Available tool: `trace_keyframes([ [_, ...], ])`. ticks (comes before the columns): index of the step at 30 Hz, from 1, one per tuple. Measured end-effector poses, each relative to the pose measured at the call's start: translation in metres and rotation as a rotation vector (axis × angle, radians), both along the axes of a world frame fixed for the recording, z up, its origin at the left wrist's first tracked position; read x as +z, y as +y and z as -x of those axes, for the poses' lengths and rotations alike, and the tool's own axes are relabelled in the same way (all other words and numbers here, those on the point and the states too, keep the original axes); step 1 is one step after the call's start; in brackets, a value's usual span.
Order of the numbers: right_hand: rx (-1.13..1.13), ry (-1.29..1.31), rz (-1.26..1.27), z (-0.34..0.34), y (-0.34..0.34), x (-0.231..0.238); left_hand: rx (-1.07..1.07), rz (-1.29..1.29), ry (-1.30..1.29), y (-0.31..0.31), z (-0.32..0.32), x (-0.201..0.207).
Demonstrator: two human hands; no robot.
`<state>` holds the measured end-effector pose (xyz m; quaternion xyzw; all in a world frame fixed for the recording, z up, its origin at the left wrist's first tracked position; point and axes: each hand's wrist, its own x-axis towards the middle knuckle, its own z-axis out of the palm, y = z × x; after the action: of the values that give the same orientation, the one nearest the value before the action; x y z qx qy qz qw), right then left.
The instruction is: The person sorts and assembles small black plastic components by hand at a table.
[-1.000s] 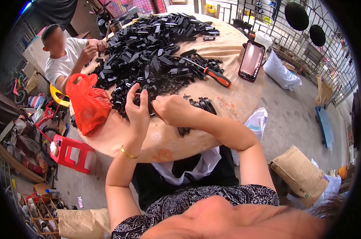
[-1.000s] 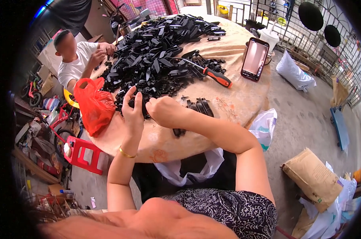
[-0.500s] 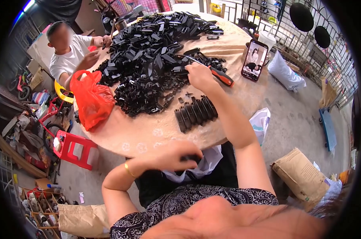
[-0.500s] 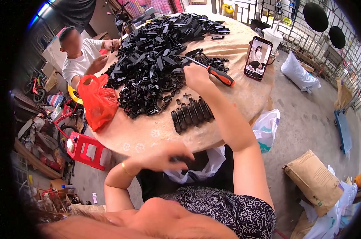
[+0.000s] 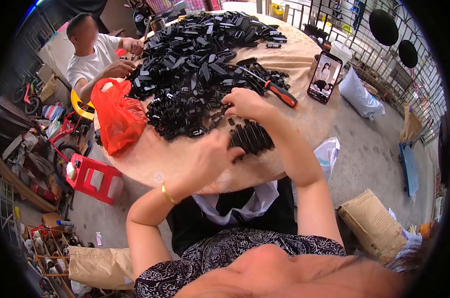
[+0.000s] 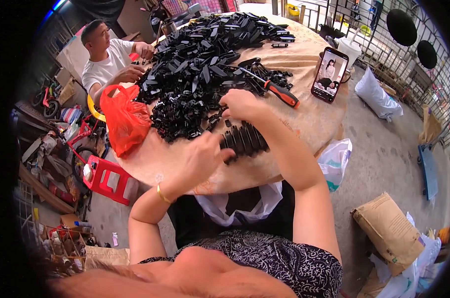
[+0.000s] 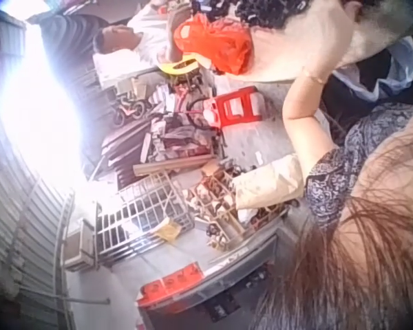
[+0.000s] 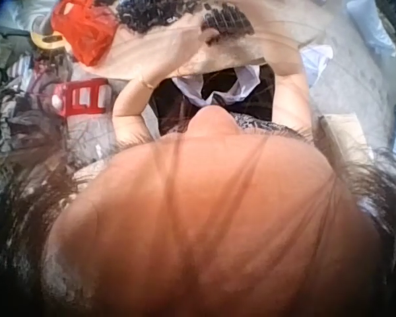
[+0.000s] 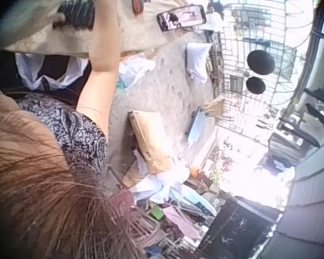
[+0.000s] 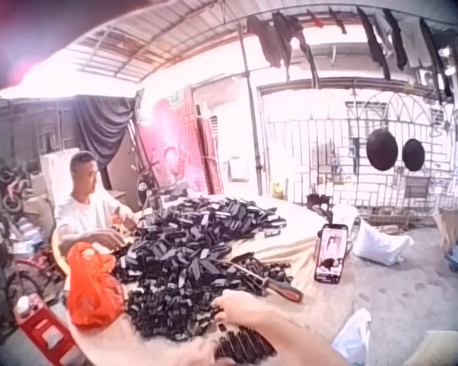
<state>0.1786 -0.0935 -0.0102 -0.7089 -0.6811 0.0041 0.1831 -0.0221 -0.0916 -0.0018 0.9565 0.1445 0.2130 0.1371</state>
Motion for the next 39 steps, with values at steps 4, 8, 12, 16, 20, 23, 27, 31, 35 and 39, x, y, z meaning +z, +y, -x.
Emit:
trace_keyframes([
  [4,-0.031,-0.031,0.110,0.005,0.005,0.000,0.141,-0.014,0.268,0.013,-0.008,-0.006],
  [8,0.022,0.046,0.057,0.019,0.003,0.002,0.060,-0.007,0.113,0.016,-0.006,-0.014],
  [12,-0.005,-0.060,0.028,0.013,0.008,-0.006,0.091,0.437,-0.046,0.018,-0.012,-0.016],
  [16,0.043,-0.134,-0.018,0.021,0.009,-0.003,0.008,0.772,-0.382,0.041,-0.015,-0.029],
  [20,-0.009,-0.065,-0.081,0.030,0.007,-0.001,0.038,1.155,-0.473,0.068,-0.014,-0.023],
  [23,-0.018,-0.112,-0.036,0.028,0.008,-0.008,0.160,1.492,-0.543,0.073,-0.019,-0.012],
  [27,-0.064,-0.095,-0.131,0.032,0.007,-0.006,0.011,1.629,-0.424,0.094,-0.025,0.006],
  [31,0.019,-0.121,-0.050,0.031,0.007,-0.003,0.162,1.583,-0.474,0.099,-0.042,0.010],
  [35,0.005,0.044,-0.070,0.030,0.008,-0.004,0.082,1.630,-0.603,0.106,-0.038,-0.015],
  [39,0.036,0.246,-0.555,0.017,0.013,0.005,-0.102,1.633,-0.618,0.101,-0.034,-0.011],
])
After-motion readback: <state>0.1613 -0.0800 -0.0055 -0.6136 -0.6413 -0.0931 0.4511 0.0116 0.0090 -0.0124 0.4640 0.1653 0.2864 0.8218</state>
